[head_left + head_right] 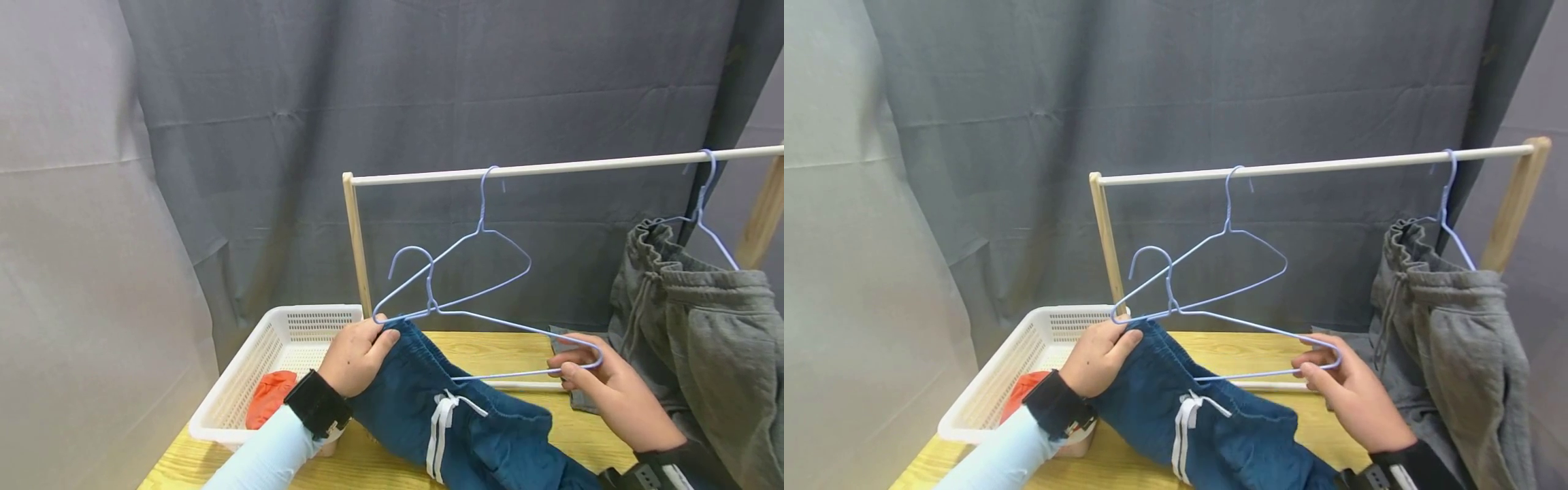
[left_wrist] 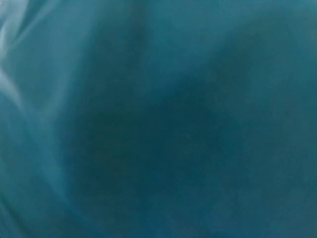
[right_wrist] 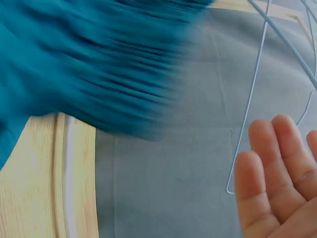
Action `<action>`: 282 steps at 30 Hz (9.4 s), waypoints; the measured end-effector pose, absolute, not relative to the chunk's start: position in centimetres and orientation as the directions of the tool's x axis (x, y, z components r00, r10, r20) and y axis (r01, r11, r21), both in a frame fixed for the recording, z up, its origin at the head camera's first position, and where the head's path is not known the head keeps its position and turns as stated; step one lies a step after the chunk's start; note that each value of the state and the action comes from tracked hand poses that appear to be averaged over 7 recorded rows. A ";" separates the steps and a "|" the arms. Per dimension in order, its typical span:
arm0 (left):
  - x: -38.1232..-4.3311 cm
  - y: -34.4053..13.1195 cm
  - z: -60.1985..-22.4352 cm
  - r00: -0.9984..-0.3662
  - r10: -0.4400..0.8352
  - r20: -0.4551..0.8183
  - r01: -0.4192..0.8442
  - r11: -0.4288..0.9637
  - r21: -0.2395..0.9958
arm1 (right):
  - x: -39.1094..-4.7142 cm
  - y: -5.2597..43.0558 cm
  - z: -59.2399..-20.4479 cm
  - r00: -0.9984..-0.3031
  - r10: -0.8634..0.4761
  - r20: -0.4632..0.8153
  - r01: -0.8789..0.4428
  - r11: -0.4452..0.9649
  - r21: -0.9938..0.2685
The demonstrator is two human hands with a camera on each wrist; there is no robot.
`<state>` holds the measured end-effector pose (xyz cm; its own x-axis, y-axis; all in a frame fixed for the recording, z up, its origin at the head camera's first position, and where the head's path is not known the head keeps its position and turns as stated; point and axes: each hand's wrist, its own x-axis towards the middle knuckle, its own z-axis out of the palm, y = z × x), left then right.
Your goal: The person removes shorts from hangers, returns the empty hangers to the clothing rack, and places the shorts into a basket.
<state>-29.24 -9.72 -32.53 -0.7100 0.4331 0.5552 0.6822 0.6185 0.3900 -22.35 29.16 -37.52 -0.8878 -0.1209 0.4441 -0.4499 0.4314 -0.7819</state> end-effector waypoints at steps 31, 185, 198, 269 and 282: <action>-29.1 -9.7 -32.8 -0.721 0.518 0.461 0.683 0.641 0.349 | -21.2 31.0 -37.8 -0.894 -0.185 0.409 -0.435 0.136 -0.890; -28.2 -15.5 -34.6 -0.887 0.284 0.364 0.402 0.863 0.306 | -21.9 32.3 -36.8 -0.811 0.205 0.548 -0.251 0.725 -0.642; -26.7 -19.8 -35.5 -0.905 0.233 0.355 0.353 0.878 0.323 | -21.6 32.8 -38.3 -0.822 0.165 0.545 -0.256 0.748 -0.613; -26.4 -33.0 -42.4 -0.965 -0.120 0.233 -0.053 0.960 0.273 | -23.5 19.2 -40.9 -0.911 -0.342 0.230 -0.409 0.682 -0.606; -26.3 -32.7 -42.3 -0.963 -0.145 0.226 -0.079 0.958 0.276 | -25.2 13.5 -42.5 -0.888 -0.441 0.129 -0.444 0.751 -0.489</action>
<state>-26.35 -32.69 -42.27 -0.9632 -0.1448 0.2262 -0.0792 0.9579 0.2761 -25.17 13.52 -42.50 -0.8882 -0.4410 0.1289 -0.4439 0.7512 -0.4886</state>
